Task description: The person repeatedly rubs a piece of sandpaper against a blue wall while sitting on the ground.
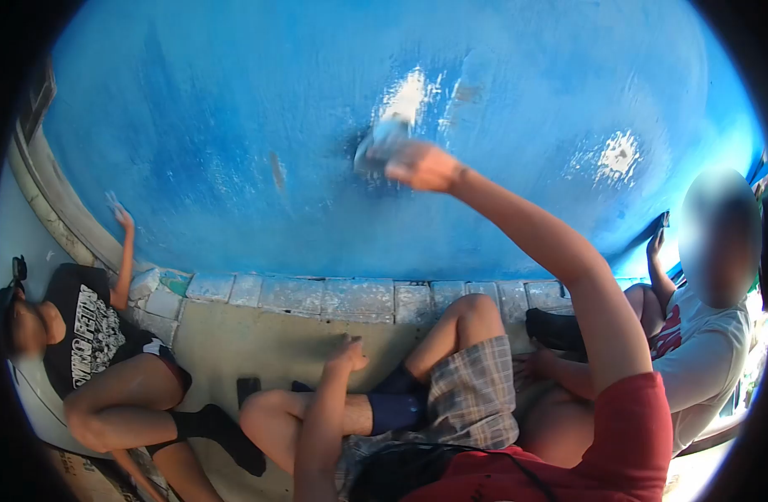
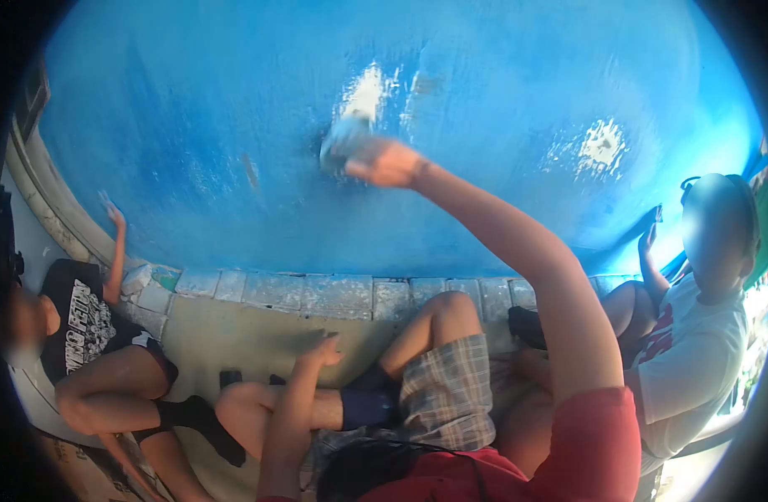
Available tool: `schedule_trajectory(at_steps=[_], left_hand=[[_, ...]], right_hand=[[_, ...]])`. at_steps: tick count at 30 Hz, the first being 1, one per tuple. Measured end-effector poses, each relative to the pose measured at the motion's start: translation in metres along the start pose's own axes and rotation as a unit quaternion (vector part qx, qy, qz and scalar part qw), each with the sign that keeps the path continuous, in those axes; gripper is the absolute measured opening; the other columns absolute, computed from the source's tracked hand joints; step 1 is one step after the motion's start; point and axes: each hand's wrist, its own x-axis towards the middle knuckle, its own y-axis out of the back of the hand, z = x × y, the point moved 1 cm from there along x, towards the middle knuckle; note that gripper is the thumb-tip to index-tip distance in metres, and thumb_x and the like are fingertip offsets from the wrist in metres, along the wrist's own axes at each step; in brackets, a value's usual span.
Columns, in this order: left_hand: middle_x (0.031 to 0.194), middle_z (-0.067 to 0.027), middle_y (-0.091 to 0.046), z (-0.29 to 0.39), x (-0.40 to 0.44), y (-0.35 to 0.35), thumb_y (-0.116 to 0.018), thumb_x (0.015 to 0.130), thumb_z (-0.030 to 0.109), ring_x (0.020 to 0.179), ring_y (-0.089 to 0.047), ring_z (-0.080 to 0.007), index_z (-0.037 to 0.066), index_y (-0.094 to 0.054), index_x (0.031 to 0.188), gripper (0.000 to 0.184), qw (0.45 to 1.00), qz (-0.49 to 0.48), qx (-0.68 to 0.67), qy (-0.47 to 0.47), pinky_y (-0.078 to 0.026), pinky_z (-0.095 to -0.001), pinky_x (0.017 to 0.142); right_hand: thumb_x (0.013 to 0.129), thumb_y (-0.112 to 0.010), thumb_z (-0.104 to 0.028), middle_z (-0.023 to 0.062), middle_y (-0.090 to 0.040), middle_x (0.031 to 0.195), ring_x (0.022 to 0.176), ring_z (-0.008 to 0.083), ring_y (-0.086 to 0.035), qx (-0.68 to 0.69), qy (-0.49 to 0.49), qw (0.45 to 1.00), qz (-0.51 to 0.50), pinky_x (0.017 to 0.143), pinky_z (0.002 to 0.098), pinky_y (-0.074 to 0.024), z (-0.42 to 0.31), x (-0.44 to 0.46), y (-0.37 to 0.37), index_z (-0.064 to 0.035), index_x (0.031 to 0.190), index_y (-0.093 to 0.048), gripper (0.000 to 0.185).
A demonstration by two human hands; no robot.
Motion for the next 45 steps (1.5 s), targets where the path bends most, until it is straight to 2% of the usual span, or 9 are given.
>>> schedule_trajectory(at_steps=[7,10,17,20,23,25,32,35,45], left_hand=[[0.154,-0.0156,-0.022,-0.019,0.038,-0.028,-0.061,0.086,0.038,0.136,-0.034,-0.0349,0.009,-0.032,0.146,0.073,0.999,0.023,-0.005,-0.037,-0.036,-0.0452,0.108],[0.152,-0.0157,-0.029,-0.004,0.017,0.002,-0.061,0.085,0.039,0.135,-0.037,-0.0328,0.007,-0.035,0.144,0.071,0.999,0.026,-0.008,-0.047,-0.036,-0.0441,0.108],[0.147,-0.0172,-0.038,-0.001,-0.001,0.015,-0.061,0.085,0.039,0.133,-0.04,-0.0326,0.008,-0.037,0.143,0.07,0.999,0.034,-0.01,-0.04,-0.035,-0.0415,0.109],[0.148,-0.0166,-0.035,-0.005,0.009,0.008,-0.06,0.086,0.038,0.135,-0.037,-0.0321,0.01,-0.036,0.144,0.069,0.996,0.029,-0.071,-0.035,-0.033,-0.0432,0.11],[0.151,-0.015,-0.031,-0.008,0.021,-0.004,-0.058,0.087,0.038,0.137,-0.033,-0.0325,0.013,-0.036,0.145,0.067,0.996,0.072,-0.034,-0.041,-0.031,-0.0463,0.111],[0.152,-0.0139,-0.029,-0.016,0.017,0.005,-0.057,0.088,0.038,0.138,-0.03,-0.0332,0.015,-0.035,0.146,0.066,0.991,0.132,-0.004,-0.033,-0.029,-0.0481,0.111],[0.154,-0.0107,-0.025,0.002,-0.006,0.026,-0.056,0.088,0.04,0.138,-0.028,-0.0329,0.016,-0.031,0.147,0.069,0.985,0.169,0.034,0.015,-0.026,-0.0478,0.112],[0.151,-0.009,-0.031,0.008,-0.008,0.029,-0.056,0.089,0.04,0.135,-0.033,-0.0313,0.014,-0.034,0.146,0.067,0.981,0.183,0.056,0.025,-0.03,-0.0471,0.109],[0.13,-0.0071,-0.05,0.013,-0.005,0.041,-0.067,0.081,0.039,0.125,-0.042,-0.0278,0.007,-0.057,0.122,0.053,0.969,0.233,0.076,0.028,-0.033,-0.0446,0.105]], right_hand=[[0.077,-0.055,-0.002,0.0184,-0.053,0.131,0.12,0.0329,-0.052,-0.144,0.145,0.979,0.005,0.106,0.0469,-0.0376,0.021,-0.017,-0.029,0.0004,0.103,-0.056,0.026],[0.078,-0.053,-0.001,0.0188,-0.052,0.132,0.124,0.0328,-0.049,-0.197,-0.113,0.935,0.272,0.106,0.0396,-0.0394,0.026,0.011,0.048,0.0038,0.113,-0.053,0.035],[0.084,-0.051,-0.001,0.018,-0.051,0.134,0.119,0.0323,-0.053,-0.263,0.092,0.954,0.112,0.096,0.0366,-0.0471,0.046,-0.006,0.015,-0.0013,0.131,-0.048,0.047],[0.088,-0.049,-0.006,0.0174,-0.064,0.102,0.106,0.0311,-0.061,-0.245,-0.249,0.921,-0.169,0.084,0.0366,-0.0533,-0.011,-0.01,0.008,-0.0032,0.107,-0.059,0.021],[0.088,-0.053,-0.015,0.0175,-0.067,0.092,0.091,0.032,-0.066,-0.141,0.144,0.954,-0.222,0.075,0.0389,-0.0573,-0.023,-0.119,-0.1,-0.009,0.108,-0.058,0.021],[0.089,-0.053,-0.016,0.0193,-0.065,0.102,0.096,0.036,-0.064,-0.021,0.002,0.984,-0.179,0.085,0.045,-0.0516,-0.062,-0.133,-0.103,-0.0092,0.112,-0.053,0.023],[0.097,-0.052,-0.016,0.0072,-0.061,0.089,0.085,0.0221,-0.062,0.389,-0.419,0.82,0.035,0.075,0.0377,-0.0488,-0.116,-0.249,-0.227,-0.0061,0.104,-0.05,0.012],[0.097,-0.052,-0.023,0.005,-0.058,0.084,0.077,0.0135,-0.054,0.574,-0.602,0.551,0.066,0.066,0.0345,-0.0464,-0.117,-0.268,-0.236,-0.0085,0.104,-0.052,0.016],[0.099,-0.048,-0.023,0.0062,-0.058,0.099,0.086,0.0214,-0.059,0.642,-0.642,0.384,0.167,0.074,0.0366,-0.0485,-0.114,-0.248,-0.203,-0.0077,0.11,-0.051,0.019]])
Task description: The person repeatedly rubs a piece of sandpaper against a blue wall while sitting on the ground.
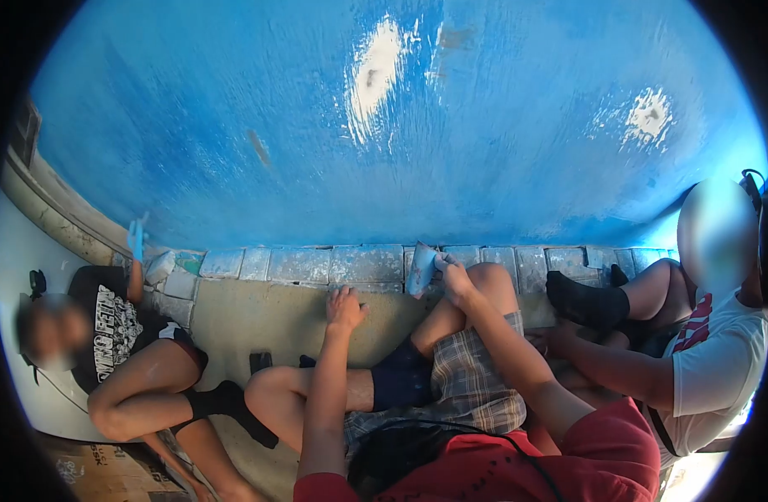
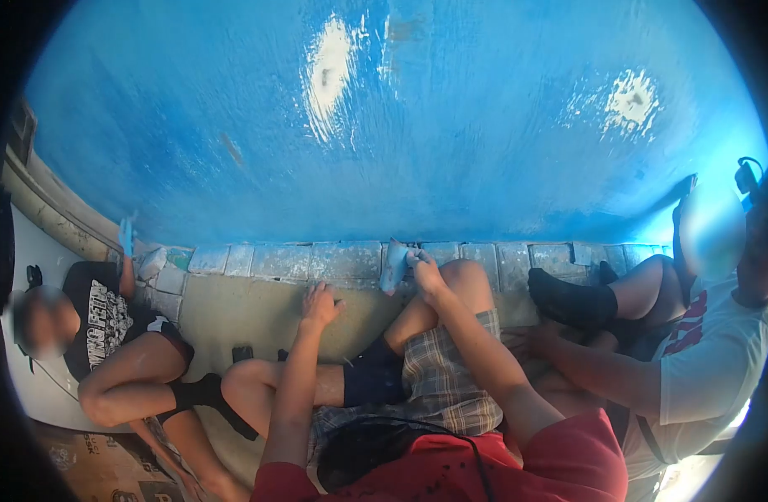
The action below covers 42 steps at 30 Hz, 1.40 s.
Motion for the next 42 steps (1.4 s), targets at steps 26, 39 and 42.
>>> schedule_trajectory(at_steps=[26,39,42], left_hand=[[0.118,-0.0158,-0.057,-0.016,0.001,-0.002,-0.059,0.09,0.026,0.113,-0.053,-0.0358,0.012,-0.066,0.101,0.019,0.982,0.027,-0.184,0.031,-0.044,-0.0451,0.092],[0.128,-0.0174,-0.052,-0.02,0.01,-0.014,-0.06,0.091,0.024,0.115,-0.053,-0.034,0.01,-0.059,0.111,0.025,0.992,-0.036,-0.12,0.03,-0.044,-0.0459,0.094],[0.124,-0.0195,-0.053,-0.023,0.005,-0.015,-0.061,0.09,0.027,0.112,-0.055,-0.0359,0.011,-0.06,0.114,0.029,0.992,0.0,-0.127,0.024,-0.045,-0.0465,0.093]], right_hand=[[0.101,-0.043,-0.021,0.0068,-0.057,0.099,0.09,0.0234,-0.058,0.116,-0.021,0.993,-0.005,0.082,0.0414,-0.0477,-0.007,0.001,0.007,-0.0095,0.107,-0.05,0.015],[0.099,-0.047,-0.021,0.0041,-0.057,0.095,0.085,0.0189,-0.057,0.118,-0.011,0.993,-0.009,0.077,0.0391,-0.0477,-0.002,0.006,0.012,-0.01,0.111,-0.051,0.016],[0.099,-0.047,-0.021,0.0044,-0.056,0.094,0.083,0.0193,-0.057,0.094,-0.005,0.996,-0.005,0.072,0.0385,-0.0487,0.005,0.007,0.015,-0.0092,0.111,-0.051,0.018]])
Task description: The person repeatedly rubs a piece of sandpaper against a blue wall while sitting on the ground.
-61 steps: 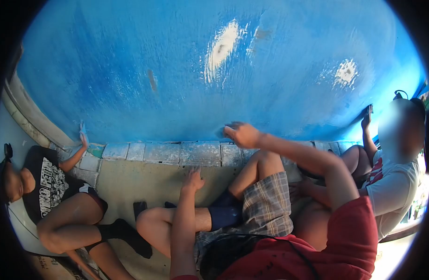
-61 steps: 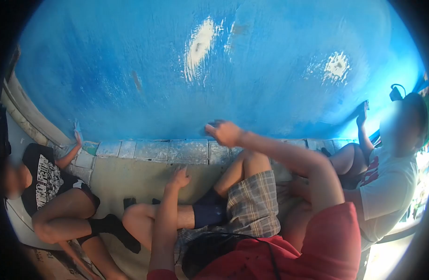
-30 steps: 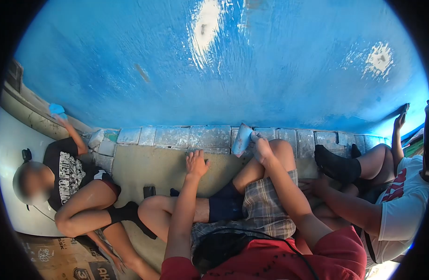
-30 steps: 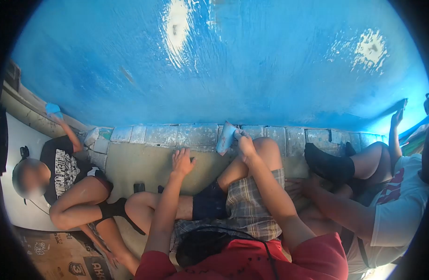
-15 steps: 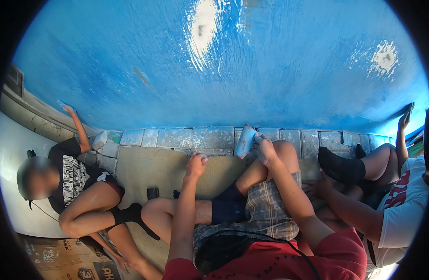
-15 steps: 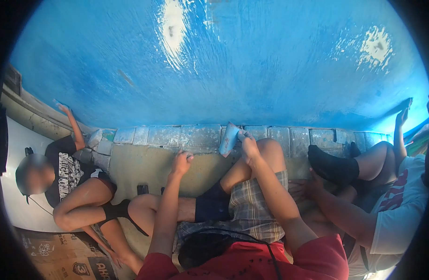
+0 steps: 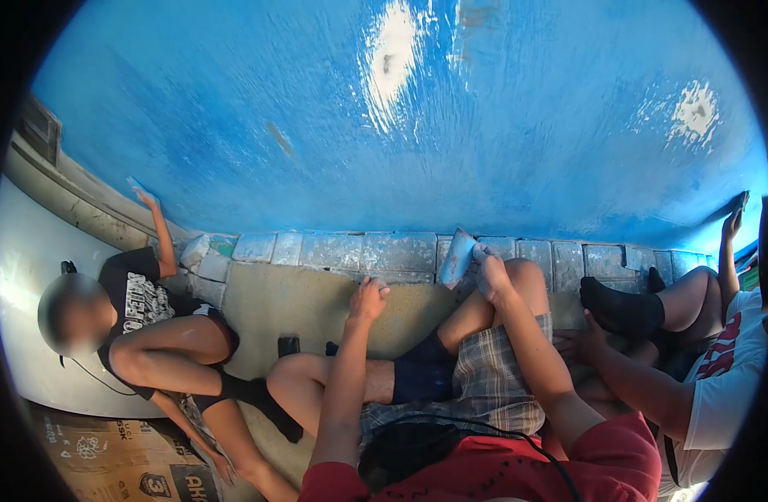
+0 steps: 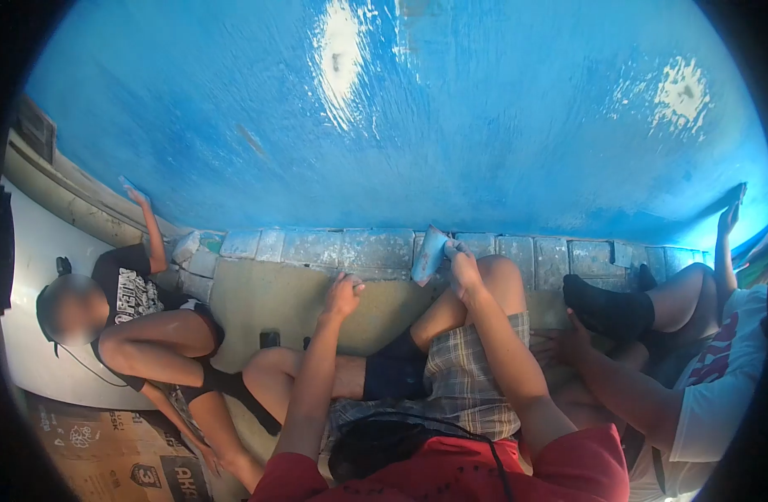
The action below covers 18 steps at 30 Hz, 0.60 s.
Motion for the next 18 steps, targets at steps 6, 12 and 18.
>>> schedule_trajectory(at_steps=[6,12,18], left_hand=[[0.091,-0.0102,-0.06,-0.072,0.043,-0.001,-0.063,0.088,0.036,0.082,-0.062,-0.0244,0.013,-0.055,0.125,0.044,0.872,0.415,-0.253,0.062,-0.05,-0.0377,0.071],[0.058,-0.001,-0.045,-0.099,-0.01,0.18,-0.059,0.093,0.041,0.042,-0.032,-0.0114,0.009,-0.053,0.119,0.042,0.415,0.312,-0.853,0.055,-0.032,-0.0266,0.045],[0.081,-0.0046,-0.051,-0.062,-0.024,0.216,-0.064,0.09,0.033,0.067,-0.044,-0.0153,0.003,-0.05,0.115,0.041,0.699,0.503,-0.477,0.175,-0.038,-0.032,0.063]], right_hand=[[0.099,-0.045,-0.022,0.0094,-0.058,0.094,0.082,0.0222,-0.059,-0.011,0.009,1.0,-0.024,0.064,0.0382,-0.0501,0.0,0.01,0.004,-0.0063,0.117,-0.049,0.024],[0.1,-0.043,-0.021,0.0102,-0.06,0.094,0.082,0.0222,-0.06,-0.001,0.021,1.0,-0.018,0.068,0.0381,-0.0504,0.003,0.01,0.006,-0.0046,0.114,-0.05,0.023],[0.099,-0.045,-0.021,0.0085,-0.058,0.1,0.088,0.0231,-0.059,-0.002,-0.007,1.0,-0.003,0.075,0.0404,-0.0496,-0.021,-0.013,-0.014,-0.0053,0.113,-0.05,0.022]])
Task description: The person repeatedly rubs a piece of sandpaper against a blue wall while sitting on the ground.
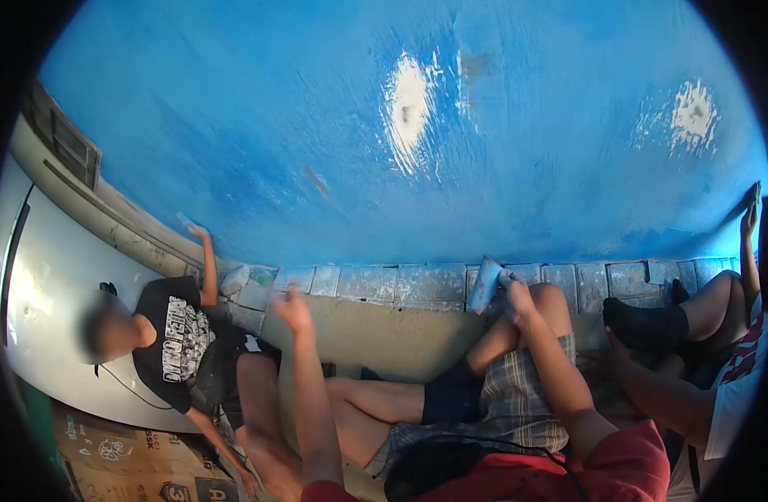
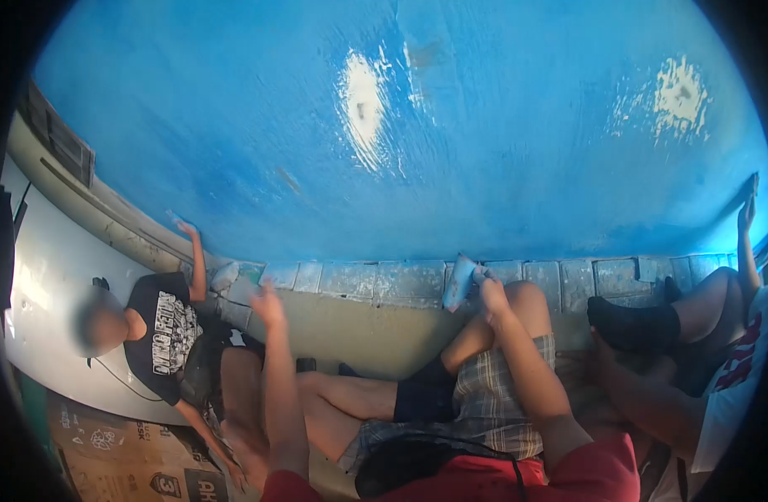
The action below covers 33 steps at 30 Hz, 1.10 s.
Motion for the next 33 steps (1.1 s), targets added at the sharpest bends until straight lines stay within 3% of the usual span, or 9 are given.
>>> schedule_trajectory(at_steps=[4,9,15,16,21,24,27,29,33], left_hand=[[0.14,-0.0231,-0.043,-0.074,-0.061,-0.014,-0.063,0.089,0.034,0.125,-0.046,-0.0296,0.001,-0.033,0.144,0.07,0.733,-0.583,0.344,0.073,-0.038,-0.0395,0.102],[0.149,-0.0273,-0.026,-0.152,-0.144,-0.029,-0.068,0.082,0.045,0.135,-0.035,-0.0349,0.007,-0.024,0.148,0.089,0.519,-0.517,0.63,-0.258,-0.037,-0.0426,0.105],[0.138,-0.0224,-0.046,-0.12,-0.096,-0.041,-0.06,0.084,0.057,0.13,-0.042,-0.0395,0.008,-0.035,0.144,0.082,0.872,-0.418,-0.034,0.253,-0.04,-0.0482,0.103],[0.127,-0.0211,-0.055,-0.099,-0.08,-0.025,-0.044,0.085,0.071,0.114,-0.055,-0.0386,0.009,-0.037,0.142,0.085,0.676,-0.439,-0.379,0.454,-0.046,-0.0516,0.095],[0.134,-0.0306,-0.046,-0.006,-0.082,-0.003,-0.022,0.077,0.087,0.121,-0.047,-0.0485,0.011,-0.032,0.147,0.104,0.547,-0.51,-0.519,0.414,-0.033,-0.0627,0.103],[0.12,-0.0307,-0.058,-0.016,-0.076,0.004,-0.017,0.074,0.089,0.12,-0.049,-0.0489,0.003,-0.028,0.147,0.113,0.356,-0.797,-0.431,0.23,-0.025,-0.0596,0.109],[0.096,-0.0274,-0.067,0.031,-0.118,0.01,-0.01,0.075,0.089,0.111,-0.056,-0.0467,-0.002,-0.025,0.146,0.117,0.655,-0.476,-0.258,0.527,-0.028,-0.0546,0.108],[0.114,-0.0305,-0.061,-0.056,-0.088,-0.002,-0.014,0.078,0.086,0.114,-0.056,-0.0411,0.0,-0.022,0.148,0.112,0.409,-0.817,-0.069,0.4,-0.03,-0.0484,0.109],[0.148,-0.0216,-0.033,-0.125,-0.149,-0.013,-0.051,0.084,0.066,0.131,-0.043,-0.0344,0.003,-0.029,0.146,0.091,0.492,-0.616,0.612,-0.059,-0.032,-0.0477,0.109]], right_hand=[[0.097,-0.043,-0.024,0.0101,-0.057,0.098,0.09,0.025,-0.059,0.004,0.027,0.999,-0.017,0.078,0.0413,-0.049,0.018,0.018,0.011,-0.0042,0.112,-0.051,0.027],[0.095,-0.043,-0.031,0.0124,-0.057,0.107,0.097,0.0258,-0.057,0.017,0.036,0.999,-0.014,0.089,0.0419,-0.0465,0.03,0.034,0.03,0.0016,0.119,-0.051,0.041],[0.097,-0.04,-0.032,0.0135,-0.055,0.117,0.109,0.0267,-0.054,0.035,0.054,0.998,-0.028,0.097,0.0419,-0.0429,0.039,0.053,0.037,0.0009,0.125,-0.05,0.044],[0.098,-0.039,-0.032,0.0133,-0.055,0.117,0.109,0.0263,-0.054,0.035,0.06,0.997,-0.035,0.096,0.0417,-0.0433,0.045,0.052,0.048,0.0004,0.124,-0.05,0.043],[0.098,-0.04,-0.032,0.013,-0.055,0.115,0.106,0.024,-0.054,0.021,0.028,0.996,-0.084,0.095,0.0417,-0.0438,0.034,0.02,0.039,-0.0005,0.115,-0.052,0.037],[0.098,-0.04,-0.03,0.0129,-0.054,0.116,0.108,0.0243,-0.053,-0.035,0.04,0.998,-0.037,0.093,0.0422,-0.0445,0.015,-0.001,0.004,0.0006,0.113,-0.052,0.036],[0.098,-0.04,-0.028,0.0124,-0.054,0.116,0.108,0.0235,-0.052,-0.01,0.071,0.997,-0.023,0.091,0.0412,-0.0453,0.019,0.001,0.01,-0.0015,0.113,-0.052,0.032],[0.098,-0.041,-0.025,0.011,-0.054,0.112,0.105,0.0222,-0.053,-0.012,0.075,0.997,-0.03,0.089,0.0394,-0.0455,0.012,-0.001,0.006,-0.0039,0.112,-0.052,0.027],[0.098,-0.044,-0.015,0.0049,-0.055,0.096,0.091,0.0149,-0.053,-0.246,0.283,0.919,-0.118,0.079,0.03,-0.0451,-0.103,-0.085,-0.075,-0.0072,0.104,-0.05,0.012]])
